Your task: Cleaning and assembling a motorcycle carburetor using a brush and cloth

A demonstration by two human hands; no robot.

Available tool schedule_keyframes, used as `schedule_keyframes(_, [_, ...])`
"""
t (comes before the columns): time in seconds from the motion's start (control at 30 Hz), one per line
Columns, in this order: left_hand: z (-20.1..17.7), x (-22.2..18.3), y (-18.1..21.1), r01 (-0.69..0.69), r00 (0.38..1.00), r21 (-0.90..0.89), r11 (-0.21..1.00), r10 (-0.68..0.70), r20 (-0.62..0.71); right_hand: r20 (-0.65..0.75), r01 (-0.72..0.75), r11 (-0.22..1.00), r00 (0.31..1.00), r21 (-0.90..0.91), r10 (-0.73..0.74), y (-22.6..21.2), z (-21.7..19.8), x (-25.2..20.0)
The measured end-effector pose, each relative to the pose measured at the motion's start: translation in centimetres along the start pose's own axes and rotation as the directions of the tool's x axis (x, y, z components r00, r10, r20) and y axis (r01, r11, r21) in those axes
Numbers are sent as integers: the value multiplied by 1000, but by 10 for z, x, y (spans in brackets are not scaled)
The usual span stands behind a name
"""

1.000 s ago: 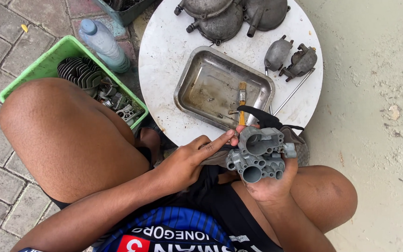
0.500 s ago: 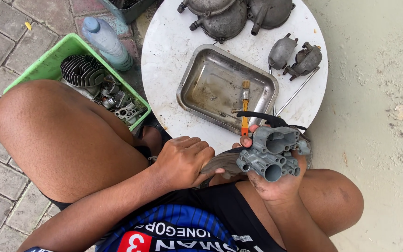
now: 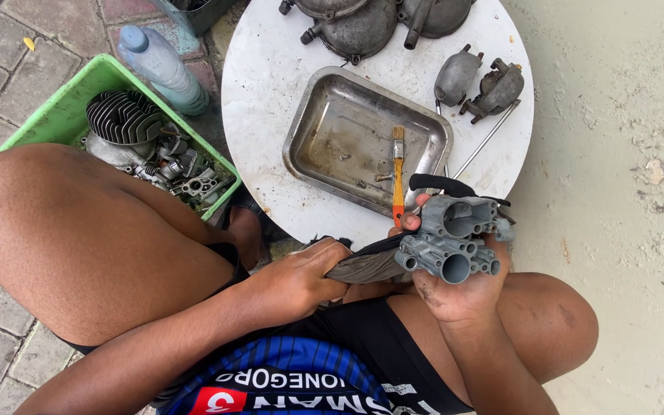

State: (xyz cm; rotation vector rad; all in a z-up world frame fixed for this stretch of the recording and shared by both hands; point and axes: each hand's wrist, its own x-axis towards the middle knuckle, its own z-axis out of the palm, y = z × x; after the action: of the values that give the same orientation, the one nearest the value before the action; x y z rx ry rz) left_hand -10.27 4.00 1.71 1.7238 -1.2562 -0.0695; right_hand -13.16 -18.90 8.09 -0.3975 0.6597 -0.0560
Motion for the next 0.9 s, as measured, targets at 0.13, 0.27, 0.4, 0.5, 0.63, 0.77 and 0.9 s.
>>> schedule_keyframes(0.13, [-18,12,12,1,997,-46,999,-5,-78,204,6,1000,979,-14,-3,-2,-18,8])
schedule_keyframes(0.27, [-30,11,13,122,987,-302,946,-147,-62,241,-92,994,965,-65,105,2,-12,4])
schedule_keyframes(0.4, [-39,12,14,300,940,-408,862,-341,-30,198,-87,983,973,-165,119,9,-8,4])
schedule_keyframes(0.5, [-37,-1,4,435,824,-662,610,-566,21,237,-6,991,971,-137,38,5,-19,9])
schedule_keyframes(0.63, [-56,6,4,463,653,-835,296,-751,96,196,-16,996,980,-85,32,-6,-16,11])
schedule_keyframes(0.77, [-64,6,7,615,659,-716,331,-714,235,228,-25,991,972,-131,55,-7,-19,12])
schedule_keyframes(0.9, [-55,2,1,635,753,-537,555,-600,270,129,-44,986,989,-164,66,-1,-22,13])
